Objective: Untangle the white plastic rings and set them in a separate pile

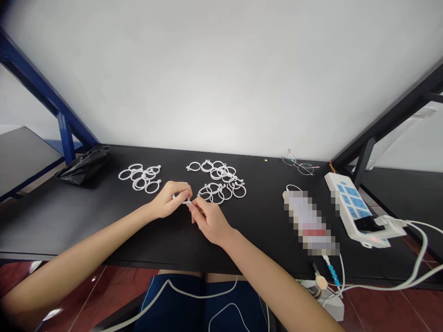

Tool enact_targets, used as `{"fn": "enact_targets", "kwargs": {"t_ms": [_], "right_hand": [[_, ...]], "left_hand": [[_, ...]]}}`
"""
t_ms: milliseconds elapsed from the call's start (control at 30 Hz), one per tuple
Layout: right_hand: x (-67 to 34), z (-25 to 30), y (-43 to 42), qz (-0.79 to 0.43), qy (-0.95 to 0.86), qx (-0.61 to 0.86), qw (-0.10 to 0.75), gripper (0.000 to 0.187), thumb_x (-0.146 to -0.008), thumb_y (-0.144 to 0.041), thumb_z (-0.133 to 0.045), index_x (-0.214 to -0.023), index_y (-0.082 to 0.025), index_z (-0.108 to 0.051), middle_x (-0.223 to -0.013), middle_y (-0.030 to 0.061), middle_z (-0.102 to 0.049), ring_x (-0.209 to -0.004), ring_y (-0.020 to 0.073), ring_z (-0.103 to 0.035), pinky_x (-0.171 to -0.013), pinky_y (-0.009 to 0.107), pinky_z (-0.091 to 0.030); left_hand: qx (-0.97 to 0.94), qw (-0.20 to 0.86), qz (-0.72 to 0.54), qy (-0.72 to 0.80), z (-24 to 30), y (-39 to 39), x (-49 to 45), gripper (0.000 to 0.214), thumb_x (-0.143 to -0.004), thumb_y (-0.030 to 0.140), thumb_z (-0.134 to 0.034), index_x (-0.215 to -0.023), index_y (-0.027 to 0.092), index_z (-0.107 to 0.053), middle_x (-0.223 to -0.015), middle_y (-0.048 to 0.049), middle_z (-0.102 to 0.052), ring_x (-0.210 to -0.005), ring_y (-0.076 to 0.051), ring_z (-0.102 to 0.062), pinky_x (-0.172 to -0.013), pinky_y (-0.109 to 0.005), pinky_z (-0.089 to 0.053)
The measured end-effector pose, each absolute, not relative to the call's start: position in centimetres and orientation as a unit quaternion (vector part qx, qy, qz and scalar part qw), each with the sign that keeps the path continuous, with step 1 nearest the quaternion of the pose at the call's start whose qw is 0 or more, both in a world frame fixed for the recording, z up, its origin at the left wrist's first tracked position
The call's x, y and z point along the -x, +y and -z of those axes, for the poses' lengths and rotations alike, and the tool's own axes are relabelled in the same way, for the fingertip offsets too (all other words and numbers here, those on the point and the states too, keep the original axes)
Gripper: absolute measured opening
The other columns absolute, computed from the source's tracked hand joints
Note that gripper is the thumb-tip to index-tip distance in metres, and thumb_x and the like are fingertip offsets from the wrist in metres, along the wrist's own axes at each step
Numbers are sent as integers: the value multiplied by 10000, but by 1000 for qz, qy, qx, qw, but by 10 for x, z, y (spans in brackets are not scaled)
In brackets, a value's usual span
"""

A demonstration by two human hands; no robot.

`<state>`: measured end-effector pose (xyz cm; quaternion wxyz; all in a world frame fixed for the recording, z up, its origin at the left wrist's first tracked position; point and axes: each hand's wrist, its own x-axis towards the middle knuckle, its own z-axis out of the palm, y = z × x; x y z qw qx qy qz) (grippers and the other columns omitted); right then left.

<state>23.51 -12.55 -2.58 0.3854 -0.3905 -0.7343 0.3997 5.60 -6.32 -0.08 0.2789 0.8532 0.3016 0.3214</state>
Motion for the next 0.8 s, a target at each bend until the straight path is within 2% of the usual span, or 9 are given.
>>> {"fn": "enact_targets", "kwargs": {"t_ms": [267, 533, 800], "right_hand": [[-236, 28, -126, -393, -731, 391, 398, 312, -1036, -383, -327, -875, -201, -524, -618, -40, -579, -446, 82, -512, -540, 227, -442], [-235, 29, -124, -379, -734, 394, 402, 309, -1039, -363, -310, -908, -196, -534, -608, -38, -571, -448, 85, -520, -533, 226, -439], [-235, 27, -125, -378, -736, 392, 403, 274, -1026, -349, -347, -869, -205, -519, -607, -35, -569, -460, 92, -522, -524, 229, -429]], "left_hand": [[-836, 341, -312, 297, 3, -62, -56, 503, -978, 389, -371, -585, 128, -545, -537, 17, -504, -503, -77, -370, -518, -223, -296], [-815, 363, -307, 331, 0, -66, -60, 499, -944, 451, -483, -591, 117, -596, -484, 41, -432, -469, -56, -277, -460, -209, -229], [-806, 369, -310, 344, 2, -66, -61, 484, -942, 451, -494, -594, 125, -578, -483, 50, -400, -485, -61, -273, -473, -216, -227]]}}
